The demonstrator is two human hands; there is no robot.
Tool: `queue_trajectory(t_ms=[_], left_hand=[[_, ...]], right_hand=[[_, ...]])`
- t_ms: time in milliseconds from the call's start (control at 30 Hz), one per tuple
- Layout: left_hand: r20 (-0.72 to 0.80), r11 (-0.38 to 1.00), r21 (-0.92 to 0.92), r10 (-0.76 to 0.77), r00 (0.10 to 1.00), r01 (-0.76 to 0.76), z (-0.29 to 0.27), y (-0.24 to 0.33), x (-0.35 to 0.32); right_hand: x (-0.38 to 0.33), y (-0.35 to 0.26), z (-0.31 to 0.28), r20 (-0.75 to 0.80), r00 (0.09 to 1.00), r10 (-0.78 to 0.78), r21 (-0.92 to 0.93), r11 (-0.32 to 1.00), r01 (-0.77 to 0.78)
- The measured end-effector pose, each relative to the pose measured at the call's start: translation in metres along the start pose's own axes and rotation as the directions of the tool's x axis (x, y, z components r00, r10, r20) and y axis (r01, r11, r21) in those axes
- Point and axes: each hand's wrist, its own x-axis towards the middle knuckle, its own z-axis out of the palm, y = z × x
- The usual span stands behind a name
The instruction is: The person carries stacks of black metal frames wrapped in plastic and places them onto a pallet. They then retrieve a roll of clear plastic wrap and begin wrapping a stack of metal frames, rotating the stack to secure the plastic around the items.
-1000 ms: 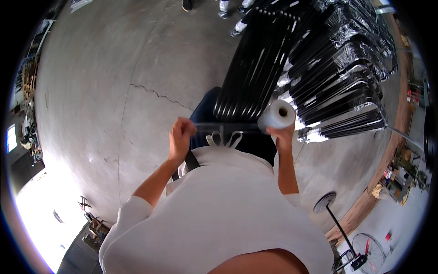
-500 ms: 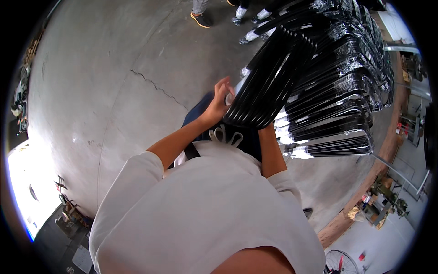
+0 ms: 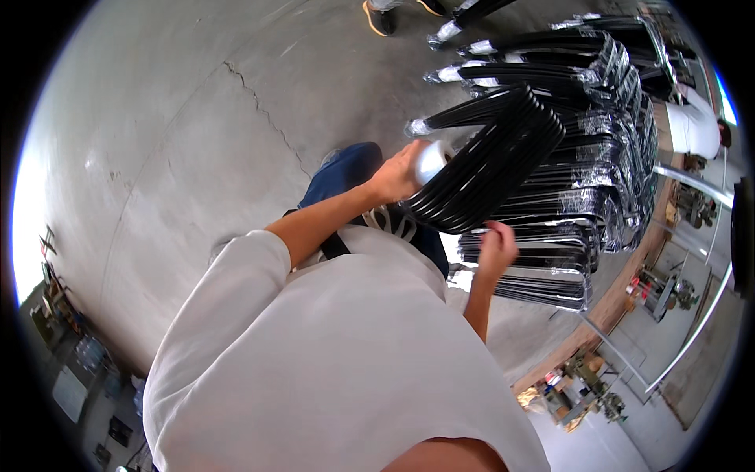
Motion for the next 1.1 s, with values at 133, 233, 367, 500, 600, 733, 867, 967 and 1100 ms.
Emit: queue_trajectory(t_ms=[133,233,367,500,600,733,867,967,1100], left_hand=[[0.091,0.999,0.016,0.033,0.995,-0.035,0.003,0.006,0.005],[0.152,0.998,-0.007,0.065,0.986,-0.065,0.01,0.003,0.01],[0.126,0.981,-0.132,-0.122,0.985,0.139,0.014,-0.017,0.022],[0.151,0.957,-0.201,-0.181,0.972,0.209,-0.016,-0.014,0.027],[0.112,0.919,-0.359,-0.129,0.985,0.161,-0.047,-0.013,0.013],[0.216,0.893,-0.389,-0.15,0.965,0.226,-0.103,0.007,-0.041],[0.371,0.931,-0.282,-0.117,0.921,0.232,-0.13,0.054,-0.093],[0.468,0.996,-0.086,0.074,0.881,-0.038,-0.122,0.076,-0.105],[0.503,0.985,-0.094,0.171,0.847,-0.143,-0.105,0.082,-0.098]], right_hand=[[-0.015,-0.103,0.018,0.55,0.45,-0.703,0.062,0.572,0.818],[-0.014,-0.088,0.055,0.804,0.234,-0.546,-0.141,0.207,0.968],[-0.007,-0.076,0.078,0.852,0.163,-0.498,-0.156,0.056,0.986],[-0.004,-0.076,0.083,0.846,0.17,-0.506,-0.184,0.023,0.983],[-0.004,-0.074,0.082,0.872,0.248,-0.423,-0.244,0.065,0.968],[-0.004,-0.075,0.079,0.86,0.324,-0.395,-0.288,0.149,0.946],[0.0,-0.076,0.08,0.785,0.365,-0.501,-0.272,0.25,0.929],[0.008,-0.086,0.078,0.774,0.337,-0.536,-0.136,0.38,0.915],[0.013,-0.093,0.028,0.433,0.659,-0.615,0.253,0.784,0.566]])
